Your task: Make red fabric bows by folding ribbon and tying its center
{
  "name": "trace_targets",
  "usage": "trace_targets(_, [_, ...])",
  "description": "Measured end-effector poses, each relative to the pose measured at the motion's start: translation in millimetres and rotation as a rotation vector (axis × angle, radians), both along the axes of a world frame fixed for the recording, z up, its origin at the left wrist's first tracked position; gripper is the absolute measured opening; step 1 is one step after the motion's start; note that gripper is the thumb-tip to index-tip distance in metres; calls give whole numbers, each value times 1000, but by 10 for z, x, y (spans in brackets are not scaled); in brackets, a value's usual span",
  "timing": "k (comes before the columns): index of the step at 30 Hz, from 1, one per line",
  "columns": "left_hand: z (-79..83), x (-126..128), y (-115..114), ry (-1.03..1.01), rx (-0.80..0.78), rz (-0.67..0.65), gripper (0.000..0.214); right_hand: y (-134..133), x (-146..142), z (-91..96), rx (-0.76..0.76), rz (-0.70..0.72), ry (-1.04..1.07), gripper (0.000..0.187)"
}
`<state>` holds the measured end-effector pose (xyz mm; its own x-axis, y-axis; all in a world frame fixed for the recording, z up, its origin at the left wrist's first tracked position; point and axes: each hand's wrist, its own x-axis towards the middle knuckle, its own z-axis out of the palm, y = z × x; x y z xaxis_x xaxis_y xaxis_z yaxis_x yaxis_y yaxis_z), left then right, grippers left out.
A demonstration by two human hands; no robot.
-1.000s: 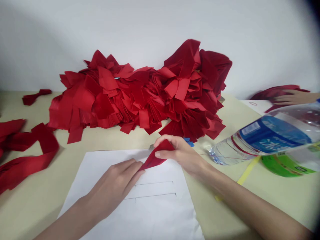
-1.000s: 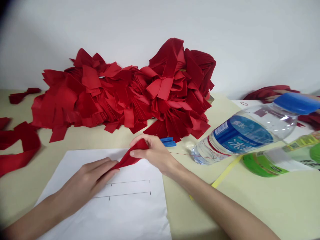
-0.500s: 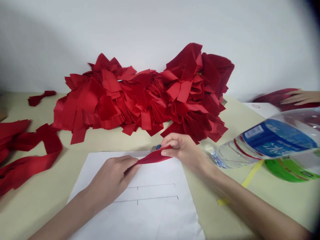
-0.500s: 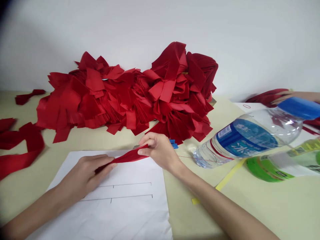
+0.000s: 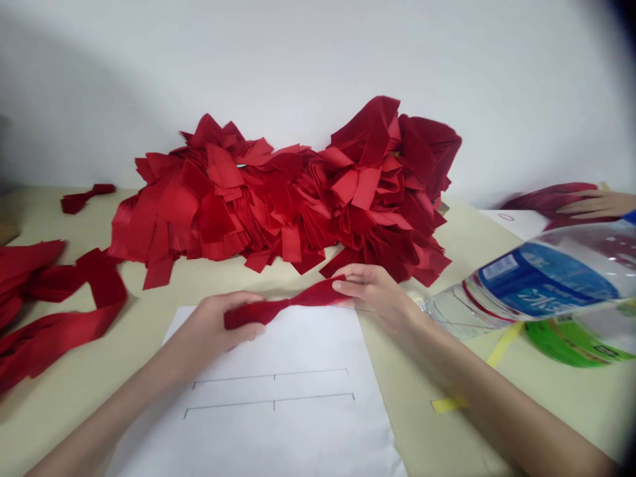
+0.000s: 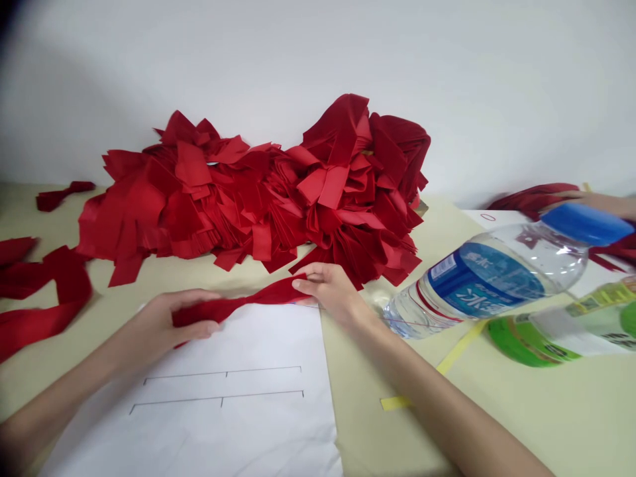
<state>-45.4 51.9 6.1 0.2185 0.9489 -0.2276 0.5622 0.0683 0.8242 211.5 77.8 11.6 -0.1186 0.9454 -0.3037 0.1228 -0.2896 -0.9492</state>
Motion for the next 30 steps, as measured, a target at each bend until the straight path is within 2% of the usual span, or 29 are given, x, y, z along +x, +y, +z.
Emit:
trace_targets(4, [-70, -190, 163, -265, -284, 86, 22, 25, 56, 48, 5, -36, -10, 17])
trace_targets(8, [-131, -251, 227, -456, -320, 112, 20, 48, 89, 27, 8, -36, -23, 23])
trace_targets(14, [-152, -269, 248, -436, -352, 135, 9, 78, 134, -25, 39, -38, -27, 22])
trace_targets(24, [-150, -329, 275, -496, -415, 58, 13, 104, 198, -41, 54, -6, -32, 21])
trace_targets(30, [-81, -375, 260, -463, -379, -22, 21, -94, 200, 112, 142, 45, -16, 23])
